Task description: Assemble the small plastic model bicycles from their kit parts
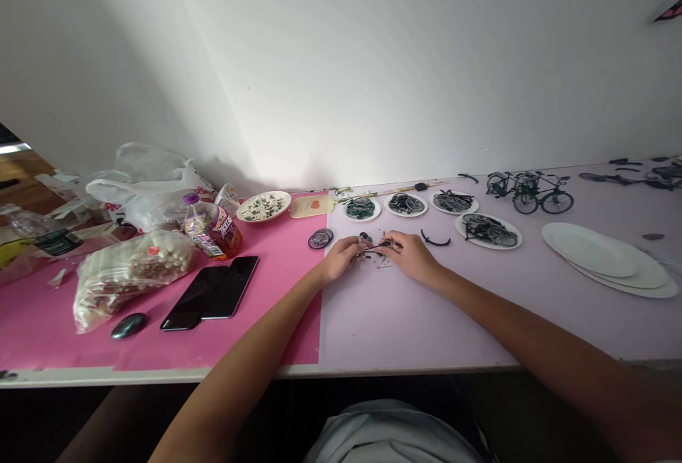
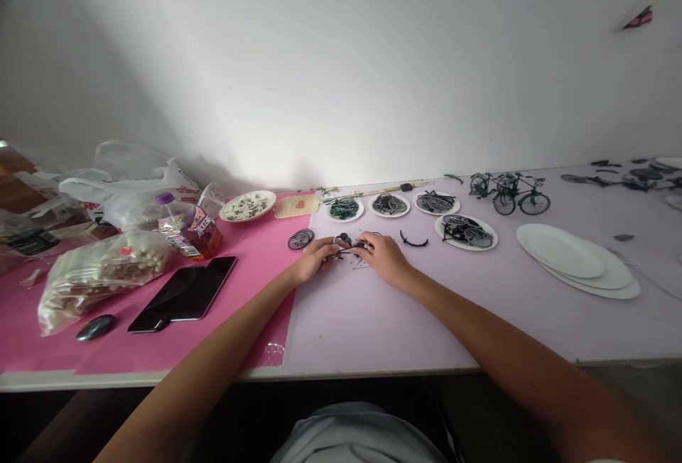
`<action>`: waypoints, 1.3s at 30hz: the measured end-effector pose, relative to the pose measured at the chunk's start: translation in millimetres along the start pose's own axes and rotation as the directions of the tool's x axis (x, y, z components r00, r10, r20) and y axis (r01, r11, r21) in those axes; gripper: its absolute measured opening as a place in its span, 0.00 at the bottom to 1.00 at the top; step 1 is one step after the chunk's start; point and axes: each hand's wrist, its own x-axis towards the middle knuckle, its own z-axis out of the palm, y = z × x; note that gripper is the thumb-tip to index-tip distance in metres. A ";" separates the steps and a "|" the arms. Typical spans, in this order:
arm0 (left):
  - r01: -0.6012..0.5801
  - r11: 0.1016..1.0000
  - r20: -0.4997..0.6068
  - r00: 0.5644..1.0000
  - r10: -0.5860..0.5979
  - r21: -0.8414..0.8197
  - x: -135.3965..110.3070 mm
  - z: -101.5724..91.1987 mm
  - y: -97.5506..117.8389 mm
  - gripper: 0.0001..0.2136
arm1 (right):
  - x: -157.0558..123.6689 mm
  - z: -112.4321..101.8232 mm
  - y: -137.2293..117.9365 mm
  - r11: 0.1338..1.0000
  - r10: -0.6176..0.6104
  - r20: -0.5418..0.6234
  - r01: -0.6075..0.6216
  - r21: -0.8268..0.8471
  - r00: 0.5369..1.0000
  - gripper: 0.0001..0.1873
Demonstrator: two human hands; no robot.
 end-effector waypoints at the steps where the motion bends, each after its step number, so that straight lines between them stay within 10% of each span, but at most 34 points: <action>1: 0.012 1.000 0.007 1.000 -0.012 -0.014 -0.2 -0.4 0.7 0.19 | -0.2 0.2 0.2 1.000 -0.001 -0.003 0.002 0.002 1.000 0.26; 39: -0.100 0.974 0.052 0.995 0.091 0.204 -1.3 3.7 -0.5 0.14 | -4.5 -4.6 -16.0 0.986 -0.070 -0.125 0.088 0.144 0.990 0.24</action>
